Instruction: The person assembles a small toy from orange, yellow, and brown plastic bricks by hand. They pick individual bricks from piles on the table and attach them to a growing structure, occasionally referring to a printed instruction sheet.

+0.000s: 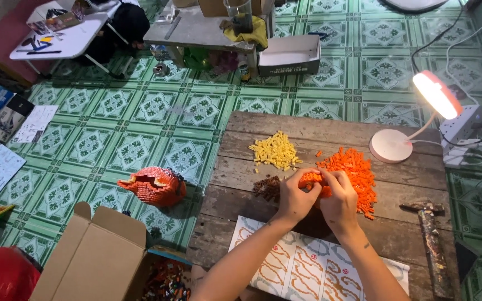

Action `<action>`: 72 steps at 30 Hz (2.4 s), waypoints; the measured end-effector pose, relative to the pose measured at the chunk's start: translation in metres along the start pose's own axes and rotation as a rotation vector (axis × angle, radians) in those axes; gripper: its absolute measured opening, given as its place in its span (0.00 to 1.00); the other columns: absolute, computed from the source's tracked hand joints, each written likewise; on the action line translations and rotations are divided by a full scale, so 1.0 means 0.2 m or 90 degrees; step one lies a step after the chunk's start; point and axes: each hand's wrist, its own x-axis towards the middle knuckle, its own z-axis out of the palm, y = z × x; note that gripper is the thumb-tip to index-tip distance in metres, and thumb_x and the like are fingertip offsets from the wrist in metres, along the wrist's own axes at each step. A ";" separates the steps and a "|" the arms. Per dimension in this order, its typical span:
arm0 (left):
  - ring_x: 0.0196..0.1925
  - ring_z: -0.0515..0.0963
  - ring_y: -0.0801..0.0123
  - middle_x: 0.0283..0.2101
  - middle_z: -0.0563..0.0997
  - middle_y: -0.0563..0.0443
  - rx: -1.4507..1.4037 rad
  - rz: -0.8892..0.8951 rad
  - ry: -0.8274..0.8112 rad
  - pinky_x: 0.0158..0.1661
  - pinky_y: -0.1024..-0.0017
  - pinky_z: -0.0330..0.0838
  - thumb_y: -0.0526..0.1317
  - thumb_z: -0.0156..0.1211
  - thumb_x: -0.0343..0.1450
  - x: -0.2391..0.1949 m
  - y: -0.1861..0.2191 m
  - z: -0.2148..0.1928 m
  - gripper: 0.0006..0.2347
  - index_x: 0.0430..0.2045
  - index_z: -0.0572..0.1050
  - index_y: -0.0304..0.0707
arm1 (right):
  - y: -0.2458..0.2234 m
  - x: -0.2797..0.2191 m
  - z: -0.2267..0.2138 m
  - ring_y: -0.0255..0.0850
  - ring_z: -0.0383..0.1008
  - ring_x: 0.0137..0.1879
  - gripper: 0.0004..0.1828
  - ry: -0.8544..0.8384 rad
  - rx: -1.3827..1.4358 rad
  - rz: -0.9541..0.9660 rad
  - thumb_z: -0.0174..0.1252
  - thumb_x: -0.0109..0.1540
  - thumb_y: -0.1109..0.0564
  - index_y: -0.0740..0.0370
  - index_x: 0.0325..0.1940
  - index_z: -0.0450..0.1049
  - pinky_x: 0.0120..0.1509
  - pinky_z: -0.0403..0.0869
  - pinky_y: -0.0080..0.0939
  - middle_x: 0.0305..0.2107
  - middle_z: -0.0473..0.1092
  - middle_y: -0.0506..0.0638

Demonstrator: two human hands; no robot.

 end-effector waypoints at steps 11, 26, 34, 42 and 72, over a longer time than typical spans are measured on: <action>0.48 0.90 0.39 0.47 0.90 0.31 -0.003 0.019 -0.037 0.40 0.58 0.88 0.28 0.68 0.72 0.01 0.03 -0.03 0.10 0.46 0.85 0.37 | 0.03 -0.01 0.02 0.48 0.80 0.41 0.35 0.012 -0.001 -0.004 0.72 0.52 0.72 0.59 0.65 0.86 0.52 0.81 0.46 0.37 0.74 0.51; 0.54 0.86 0.37 0.56 0.85 0.36 -0.129 0.212 -0.186 0.48 0.49 0.83 0.57 0.67 0.78 0.18 -0.43 -0.02 0.22 0.58 0.80 0.41 | -0.11 0.07 -0.04 0.49 0.83 0.46 0.24 0.021 0.083 -0.033 0.74 0.62 0.60 0.62 0.63 0.85 0.54 0.83 0.49 0.43 0.77 0.51; 0.58 0.84 0.51 0.56 0.85 0.35 -0.196 0.187 -0.232 0.51 0.53 0.80 0.80 0.57 0.70 0.18 -0.42 -0.04 0.40 0.54 0.69 0.40 | -0.11 0.06 -0.07 0.55 0.83 0.51 0.27 -0.022 0.110 -0.053 0.74 0.62 0.64 0.64 0.66 0.83 0.56 0.82 0.52 0.46 0.77 0.55; 0.49 0.83 0.53 0.54 0.79 0.30 -0.205 0.179 -0.253 0.38 0.62 0.78 0.86 0.47 0.67 0.17 -0.41 -0.03 0.46 0.56 0.64 0.38 | -0.19 0.07 -0.07 0.58 0.81 0.51 0.27 -0.023 0.162 -0.043 0.71 0.63 0.70 0.69 0.67 0.81 0.53 0.85 0.49 0.46 0.74 0.60; 0.67 0.76 0.35 0.57 0.76 0.34 -0.189 0.207 -0.295 0.68 0.29 0.64 0.81 0.28 0.76 0.12 -0.27 -0.08 0.38 0.51 0.66 0.44 | -0.16 0.10 -0.13 0.49 0.83 0.42 0.25 0.050 0.179 -0.134 0.80 0.54 0.72 0.68 0.54 0.82 0.48 0.85 0.49 0.45 0.79 0.57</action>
